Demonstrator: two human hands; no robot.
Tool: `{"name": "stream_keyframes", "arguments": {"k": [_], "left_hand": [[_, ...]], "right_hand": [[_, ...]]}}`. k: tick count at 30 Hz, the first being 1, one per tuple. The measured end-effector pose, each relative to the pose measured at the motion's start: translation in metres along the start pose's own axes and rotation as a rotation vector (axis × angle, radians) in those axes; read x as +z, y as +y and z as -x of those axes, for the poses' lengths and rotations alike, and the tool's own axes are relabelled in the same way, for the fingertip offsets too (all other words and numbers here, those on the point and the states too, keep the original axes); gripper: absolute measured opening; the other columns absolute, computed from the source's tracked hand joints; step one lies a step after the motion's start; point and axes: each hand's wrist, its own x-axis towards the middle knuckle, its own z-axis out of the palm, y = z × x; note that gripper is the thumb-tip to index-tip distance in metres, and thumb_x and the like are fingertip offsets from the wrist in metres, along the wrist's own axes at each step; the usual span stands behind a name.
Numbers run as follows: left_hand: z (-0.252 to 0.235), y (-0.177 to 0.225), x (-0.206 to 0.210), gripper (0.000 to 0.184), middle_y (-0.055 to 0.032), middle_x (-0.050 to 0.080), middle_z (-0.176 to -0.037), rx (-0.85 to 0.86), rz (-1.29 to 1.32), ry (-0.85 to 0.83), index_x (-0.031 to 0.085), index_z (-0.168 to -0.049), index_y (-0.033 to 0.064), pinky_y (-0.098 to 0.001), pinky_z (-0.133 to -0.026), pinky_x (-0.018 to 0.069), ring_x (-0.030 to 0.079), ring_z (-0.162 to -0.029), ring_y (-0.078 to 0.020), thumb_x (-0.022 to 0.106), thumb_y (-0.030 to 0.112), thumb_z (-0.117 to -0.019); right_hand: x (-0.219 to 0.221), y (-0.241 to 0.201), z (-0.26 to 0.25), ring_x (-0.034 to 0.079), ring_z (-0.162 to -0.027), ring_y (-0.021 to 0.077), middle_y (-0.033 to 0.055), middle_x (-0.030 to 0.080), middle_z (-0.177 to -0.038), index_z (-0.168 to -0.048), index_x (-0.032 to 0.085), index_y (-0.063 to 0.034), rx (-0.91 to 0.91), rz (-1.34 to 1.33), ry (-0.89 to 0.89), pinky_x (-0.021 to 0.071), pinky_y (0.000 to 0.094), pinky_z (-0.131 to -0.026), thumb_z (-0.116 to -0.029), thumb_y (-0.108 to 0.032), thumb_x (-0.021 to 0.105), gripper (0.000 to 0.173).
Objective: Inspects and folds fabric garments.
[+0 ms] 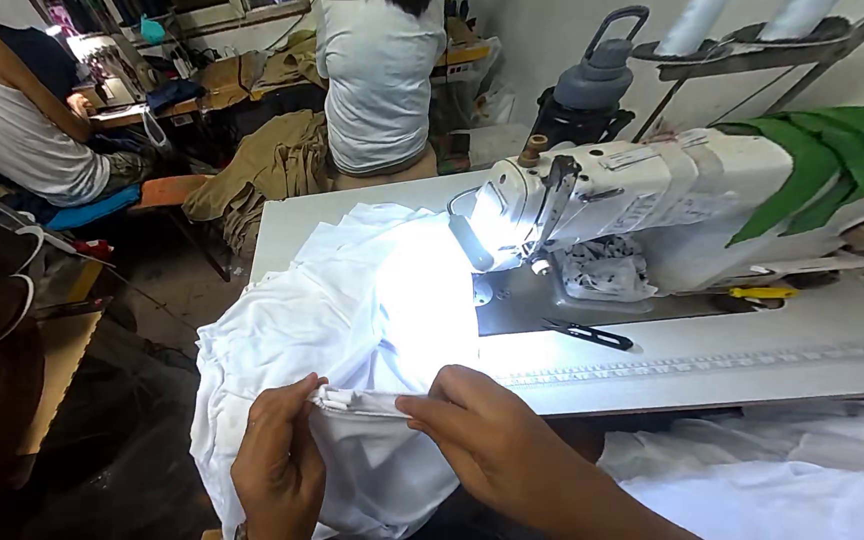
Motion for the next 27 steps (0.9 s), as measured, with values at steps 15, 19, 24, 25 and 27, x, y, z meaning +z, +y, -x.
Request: {"name": "stream_keyframes", "arguments": {"k": [15,19,24,25,27], "left_hand": [[0.001,0.009,0.000,0.018,0.0082,0.070,-0.094,-0.224,0.191,-0.030,0.072,-0.106,0.0079,-0.0115,-0.073,0.0545,0.064,-0.080,0.0049,0.055,0.008,-0.1010],[0.003,0.011,0.003,0.019,0.0120,0.071,-0.101,-0.180,0.239,0.044,0.072,-0.110,0.0144,-0.0132,-0.081,0.0551,0.066,-0.090,0.0036,0.055,0.010,-0.1034],[0.003,0.016,0.008,0.020,0.0066,0.075,-0.109,-0.212,0.386,0.141,0.072,-0.111,0.0154,-0.0220,-0.091,0.0578,0.070,-0.103,-0.0058,0.053,0.013,-0.1061],[0.002,0.018,0.009,0.020,0.0047,0.075,-0.110,-0.237,0.429,0.147,0.072,-0.111,0.0151,-0.0240,-0.093,0.0578,0.070,-0.106,-0.0080,0.052,0.014,-0.1066],[0.001,0.022,0.009,0.020,0.0020,0.076,-0.110,-0.287,0.535,0.136,0.071,-0.109,0.0147,-0.0265,-0.097,0.0577,0.071,-0.109,-0.0104,0.050,0.016,-0.1076]], "right_hand": [[-0.006,0.012,0.003,0.064,-0.095,0.0103,0.0022,0.070,-0.103,-0.106,0.071,-0.0091,-0.136,-0.279,-0.113,0.0509,0.0229,-0.084,-0.1067,-0.019,0.052,0.022],[-0.002,0.013,0.005,0.060,-0.081,0.0050,-0.0039,0.064,-0.081,-0.098,0.072,-0.0125,-0.022,-0.217,-0.058,0.0486,0.0193,-0.075,-0.1064,-0.023,0.051,0.025],[0.003,0.009,0.000,0.056,-0.072,-0.0023,-0.0062,0.059,-0.077,-0.093,0.074,-0.0107,0.110,-0.269,0.091,0.0473,0.0104,-0.065,-0.1014,-0.022,0.059,0.021],[0.006,0.008,0.000,0.056,-0.072,-0.0027,-0.0060,0.061,-0.078,-0.093,0.073,-0.0101,0.131,-0.295,0.113,0.0481,0.0102,-0.065,-0.1006,-0.022,0.060,0.019],[0.011,0.008,0.000,0.058,-0.073,-0.0033,-0.0060,0.064,-0.081,-0.094,0.070,-0.0104,0.171,-0.333,0.140,0.0504,0.0105,-0.067,-0.1000,-0.021,0.061,0.015]]}}
